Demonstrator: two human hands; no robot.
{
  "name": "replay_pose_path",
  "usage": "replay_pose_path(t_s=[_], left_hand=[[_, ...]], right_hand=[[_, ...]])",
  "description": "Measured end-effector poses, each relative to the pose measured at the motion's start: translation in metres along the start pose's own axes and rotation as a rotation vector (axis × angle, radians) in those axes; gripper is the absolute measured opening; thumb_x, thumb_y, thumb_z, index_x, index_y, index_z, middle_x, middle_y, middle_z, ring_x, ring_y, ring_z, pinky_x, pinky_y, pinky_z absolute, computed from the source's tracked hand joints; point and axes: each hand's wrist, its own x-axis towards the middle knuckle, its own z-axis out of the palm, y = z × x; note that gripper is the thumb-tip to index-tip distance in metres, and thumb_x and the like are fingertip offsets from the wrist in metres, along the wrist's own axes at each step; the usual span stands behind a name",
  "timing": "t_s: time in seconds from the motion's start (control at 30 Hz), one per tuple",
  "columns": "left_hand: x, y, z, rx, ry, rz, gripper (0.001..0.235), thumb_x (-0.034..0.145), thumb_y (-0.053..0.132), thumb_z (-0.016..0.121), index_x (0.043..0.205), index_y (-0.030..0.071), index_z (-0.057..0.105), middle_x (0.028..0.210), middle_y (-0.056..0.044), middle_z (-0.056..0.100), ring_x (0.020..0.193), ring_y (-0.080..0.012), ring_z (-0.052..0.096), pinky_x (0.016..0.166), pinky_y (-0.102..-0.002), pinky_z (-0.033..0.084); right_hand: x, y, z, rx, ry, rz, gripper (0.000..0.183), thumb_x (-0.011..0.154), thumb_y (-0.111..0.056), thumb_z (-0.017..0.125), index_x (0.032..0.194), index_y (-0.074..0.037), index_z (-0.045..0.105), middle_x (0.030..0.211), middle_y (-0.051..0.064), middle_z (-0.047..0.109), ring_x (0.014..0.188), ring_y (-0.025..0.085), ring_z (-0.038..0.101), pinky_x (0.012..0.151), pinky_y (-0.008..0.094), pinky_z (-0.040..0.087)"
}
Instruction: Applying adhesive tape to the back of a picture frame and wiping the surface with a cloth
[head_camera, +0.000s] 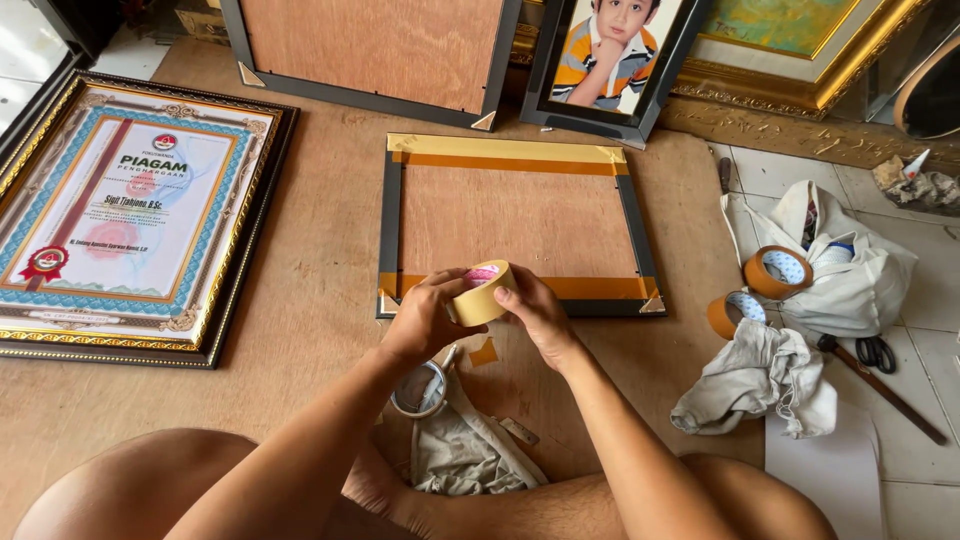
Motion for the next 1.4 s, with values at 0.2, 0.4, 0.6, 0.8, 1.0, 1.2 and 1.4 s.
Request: replay_pose_path(t_s=[0.2, 0.4, 0.6, 0.8, 1.0, 1.2, 1.4], left_hand=[[-0.007, -0.025, -0.001, 0.074, -0.036, 0.067, 0.054, 0.068, 0.038, 0.105, 0.107, 0.011, 0.080, 0.116, -0.015, 0.082, 0.135, -0.0398, 0.072, 0.112, -0.050, 0.058], [-0.002, 0.016, -0.011, -0.013, -0.114, 0.189, 0.046, 0.070, 0.028, 0.103, 0.102, 0.006, 0.077, 0.115, -0.017, 0.081, 0.137, -0.0437, 0.071, 0.113, -0.054, 0.057], [0.002, 0.012, -0.009, 0.015, -0.166, 0.227, 0.049, 0.071, 0.029, 0.104, 0.106, 0.008, 0.077, 0.116, -0.014, 0.081, 0.140, -0.0400, 0.070, 0.115, -0.051, 0.057], [-0.004, 0.022, -0.034, 0.083, -0.231, 0.237, 0.050, 0.068, 0.019, 0.105, 0.108, 0.003, 0.080, 0.113, -0.020, 0.083, 0.137, -0.0436, 0.071, 0.117, -0.053, 0.056], [-0.013, 0.027, -0.036, 0.187, -0.199, 0.201, 0.047, 0.068, 0.024, 0.104, 0.102, 0.006, 0.078, 0.111, -0.016, 0.083, 0.133, -0.0375, 0.073, 0.117, -0.051, 0.055], [-0.014, -0.041, -0.017, 0.538, -0.160, 0.152, 0.058, 0.068, 0.061, 0.097, 0.109, 0.029, 0.071, 0.100, 0.007, 0.083, 0.114, -0.0143, 0.079, 0.129, -0.043, 0.041], [0.021, 0.044, -0.075, 0.688, -0.481, -0.151, 0.074, 0.079, 0.038, 0.091, 0.137, 0.033, 0.046, 0.096, -0.009, 0.085, 0.096, -0.0369, 0.086, 0.101, -0.048, 0.060]], right_hand=[[0.007, 0.028, -0.030, -0.005, 0.060, 0.088, 0.063, 0.092, -0.035, 0.096, 0.142, -0.019, 0.062, 0.143, 0.005, 0.065, 0.115, 0.019, 0.064, 0.084, 0.031, 0.061], [-0.010, -0.005, -0.046, 0.008, -0.107, 0.197, 0.075, 0.081, -0.029, 0.102, 0.144, -0.024, 0.061, 0.133, 0.001, 0.062, 0.108, 0.014, 0.061, 0.074, 0.024, 0.056], [-0.023, -0.028, -0.048, -0.052, -0.105, 0.158, 0.073, 0.083, -0.024, 0.101, 0.146, -0.018, 0.065, 0.107, -0.003, 0.056, 0.093, 0.010, 0.059, 0.068, 0.019, 0.049], [-0.018, -0.010, -0.048, -0.138, -0.070, 0.128, 0.070, 0.079, -0.030, 0.106, 0.137, -0.019, 0.067, 0.112, -0.002, 0.071, 0.096, 0.010, 0.069, 0.070, 0.021, 0.057], [-0.042, -0.040, -0.033, -0.058, 0.016, 0.134, 0.051, 0.091, -0.033, 0.097, 0.132, -0.014, 0.074, 0.105, -0.004, 0.066, 0.085, 0.008, 0.061, 0.060, 0.020, 0.049], [-0.025, -0.017, -0.079, -0.116, 0.189, 0.132, 0.048, 0.088, -0.034, 0.102, 0.122, -0.009, 0.078, 0.098, -0.002, 0.066, 0.074, 0.005, 0.052, 0.054, 0.016, 0.040], [-0.022, -0.034, -0.164, -0.146, 0.350, 0.174, 0.067, 0.088, -0.032, 0.103, 0.138, -0.005, 0.067, 0.098, -0.002, 0.066, 0.060, -0.005, 0.040, 0.047, 0.010, 0.035]])
